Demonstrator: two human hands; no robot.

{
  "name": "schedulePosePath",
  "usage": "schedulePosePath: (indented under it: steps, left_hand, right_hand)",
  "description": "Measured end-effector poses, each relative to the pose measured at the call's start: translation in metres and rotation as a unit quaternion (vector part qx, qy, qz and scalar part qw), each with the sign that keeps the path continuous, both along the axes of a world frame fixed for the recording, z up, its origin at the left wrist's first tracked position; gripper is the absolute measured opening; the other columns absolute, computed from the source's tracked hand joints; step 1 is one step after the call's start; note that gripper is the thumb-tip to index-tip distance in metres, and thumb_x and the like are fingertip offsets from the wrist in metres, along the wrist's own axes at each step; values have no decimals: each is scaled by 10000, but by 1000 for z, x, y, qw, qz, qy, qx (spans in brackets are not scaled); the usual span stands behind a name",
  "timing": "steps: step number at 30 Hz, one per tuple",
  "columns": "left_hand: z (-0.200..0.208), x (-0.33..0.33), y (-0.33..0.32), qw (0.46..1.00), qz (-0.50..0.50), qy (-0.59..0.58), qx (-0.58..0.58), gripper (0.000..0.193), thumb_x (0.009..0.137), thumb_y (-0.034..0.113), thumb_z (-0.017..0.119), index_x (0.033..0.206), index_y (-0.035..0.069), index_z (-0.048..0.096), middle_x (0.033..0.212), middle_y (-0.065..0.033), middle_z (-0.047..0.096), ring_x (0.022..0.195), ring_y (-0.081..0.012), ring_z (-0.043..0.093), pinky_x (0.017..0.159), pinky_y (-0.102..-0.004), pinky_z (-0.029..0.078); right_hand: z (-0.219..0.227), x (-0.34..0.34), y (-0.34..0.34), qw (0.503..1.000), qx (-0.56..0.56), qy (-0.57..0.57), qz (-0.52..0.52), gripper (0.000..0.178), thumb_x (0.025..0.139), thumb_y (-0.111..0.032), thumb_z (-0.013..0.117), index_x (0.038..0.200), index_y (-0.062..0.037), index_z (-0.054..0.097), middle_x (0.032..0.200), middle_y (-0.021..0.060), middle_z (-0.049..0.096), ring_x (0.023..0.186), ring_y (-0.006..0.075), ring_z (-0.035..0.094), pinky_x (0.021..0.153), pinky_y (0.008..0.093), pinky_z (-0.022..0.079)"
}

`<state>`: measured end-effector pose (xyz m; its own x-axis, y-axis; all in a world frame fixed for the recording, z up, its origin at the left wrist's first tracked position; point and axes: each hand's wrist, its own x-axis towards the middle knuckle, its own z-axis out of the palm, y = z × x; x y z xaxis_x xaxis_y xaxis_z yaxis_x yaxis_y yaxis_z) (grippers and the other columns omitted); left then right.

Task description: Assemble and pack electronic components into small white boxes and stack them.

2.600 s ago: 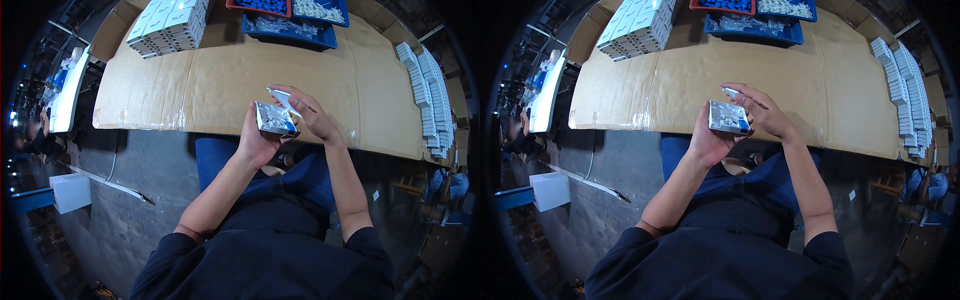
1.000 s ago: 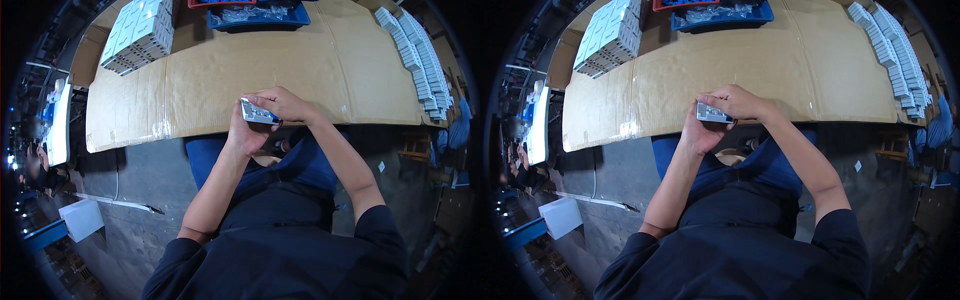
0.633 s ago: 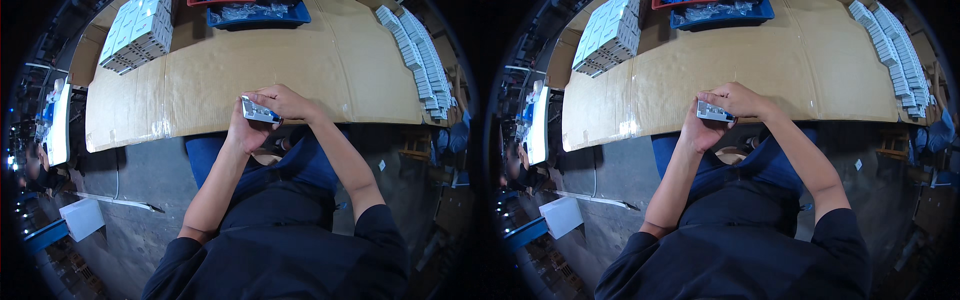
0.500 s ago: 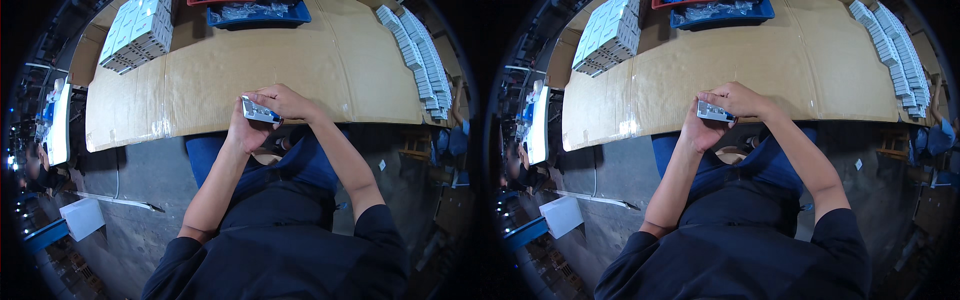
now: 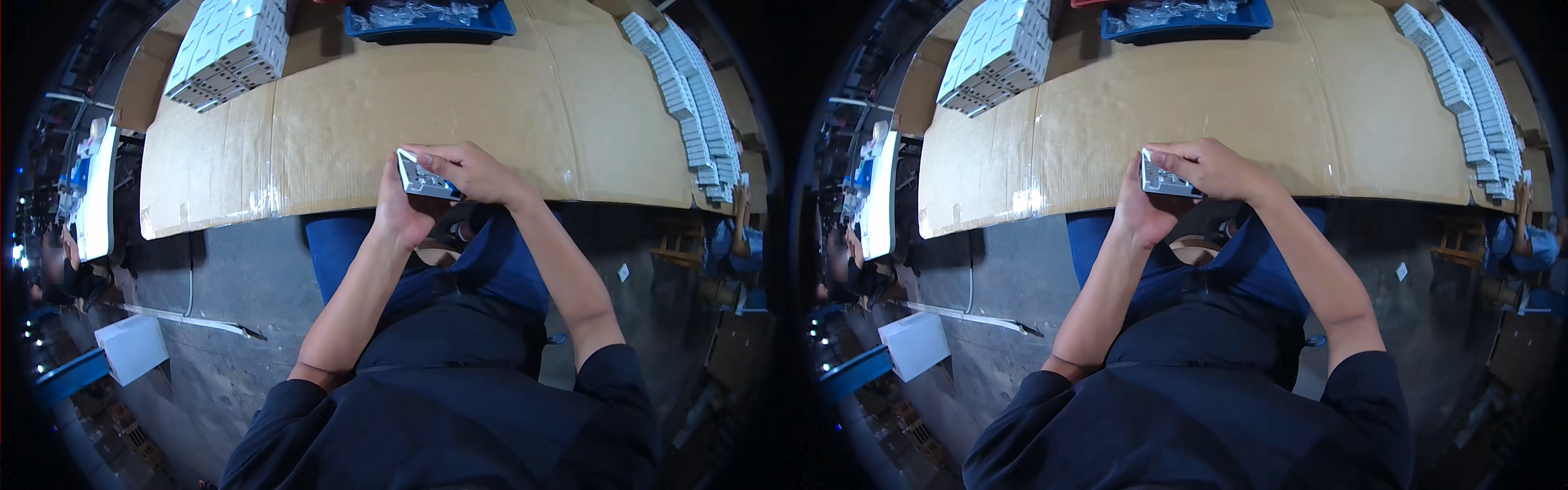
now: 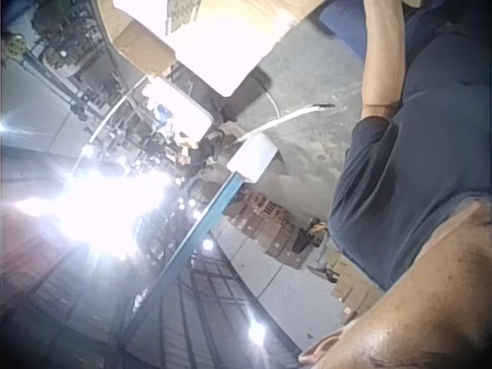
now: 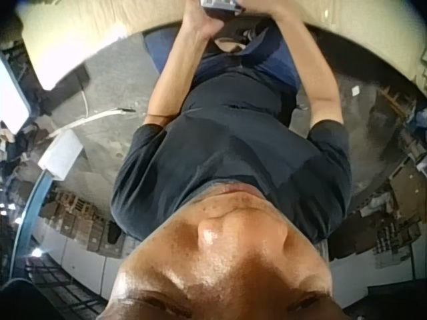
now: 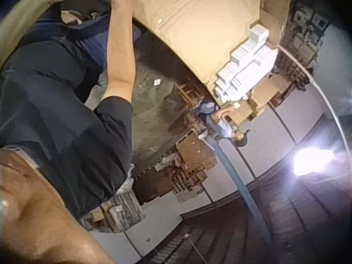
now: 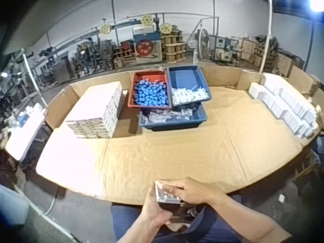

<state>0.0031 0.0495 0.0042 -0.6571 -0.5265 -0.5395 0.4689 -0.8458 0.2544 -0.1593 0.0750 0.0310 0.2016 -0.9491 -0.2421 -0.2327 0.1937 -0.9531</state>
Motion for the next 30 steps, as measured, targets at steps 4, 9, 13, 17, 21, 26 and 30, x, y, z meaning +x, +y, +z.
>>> schedulePosePath:
  steps: [4, 9, 13, 17, 21, 26, 30]
  left_hand:
    - [12, 2, 6, 999, 5, -49, -10, 659, 1083, 639, 251, 1363, 127, 559, 1292, -121, 623, 1230, -295, 604, 1039, -536, 499]
    - [39, 10, 14, 997, 20, -61, -44, 601, 1079, 616, 376, 1375, 128, 563, 1240, -109, 655, 1114, -289, 677, 984, -459, 565]
    - [60, 12, 22, 991, 4, -103, -85, 632, 1068, 654, 371, 1363, 129, 561, 1173, -90, 673, 1031, -223, 701, 906, -405, 590]
    - [68, 17, 28, 991, -6, -91, -99, 656, 1063, 666, 371, 1375, 117, 550, 1193, -106, 668, 1068, -236, 697, 930, -407, 585]
    - [68, 23, 32, 990, 6, -44, -130, 650, 1070, 643, 378, 1410, 108, 521, 1271, -114, 645, 1149, -245, 670, 988, -410, 565]
    - [69, 32, 42, 982, 1, -35, -185, 672, 1062, 631, 425, 1467, 98, 479, 1325, -108, 612, 1207, -233, 638, 1037, -410, 531]
    - [70, 39, 44, 972, -20, -52, -227, 602, 1064, 481, 526, 1519, 100, 424, 1363, -121, 586, 1225, -213, 621, 1030, -381, 527]
  right_hand:
    - [2, 7, 15, 997, -74, 35, -8, 555, 1082, -456, 534, 1472, -64, 587, 1335, 155, 698, 1195, 214, 654, 1053, 341, 486]
    - [10, 14, 35, 967, -237, 88, -13, 712, 1053, -535, 502, 1540, -17, 477, 1589, 197, 475, 1478, 351, 446, 1206, 393, 354]
    - [15, 17, 42, 935, -324, 145, 5, 760, 1034, -571, 499, 1547, -12, 465, 1616, 208, 428, 1501, 380, 404, 1229, 434, 317]
    - [23, 22, 47, 907, -375, 189, -3, 661, 1031, -484, 553, 1550, -80, 493, 1622, 180, 426, 1519, 356, 376, 1240, 503, 281]
    - [28, 29, 48, 923, -345, 171, -13, 580, 1047, -404, 551, 1528, -81, 525, 1643, 145, 410, 1530, 342, 365, 1261, 511, 225]
    - [38, 40, 58, 930, -327, 167, -29, 543, 1035, -339, 579, 1508, -74, 548, 1661, 122, 393, 1567, 318, 302, 1270, 499, 201]
    - [33, 44, 60, 928, -357, 76, -72, 613, 977, -207, 678, 1537, -47, 489, 1661, 175, 372, 1596, 351, 210, 1278, 479, 182]
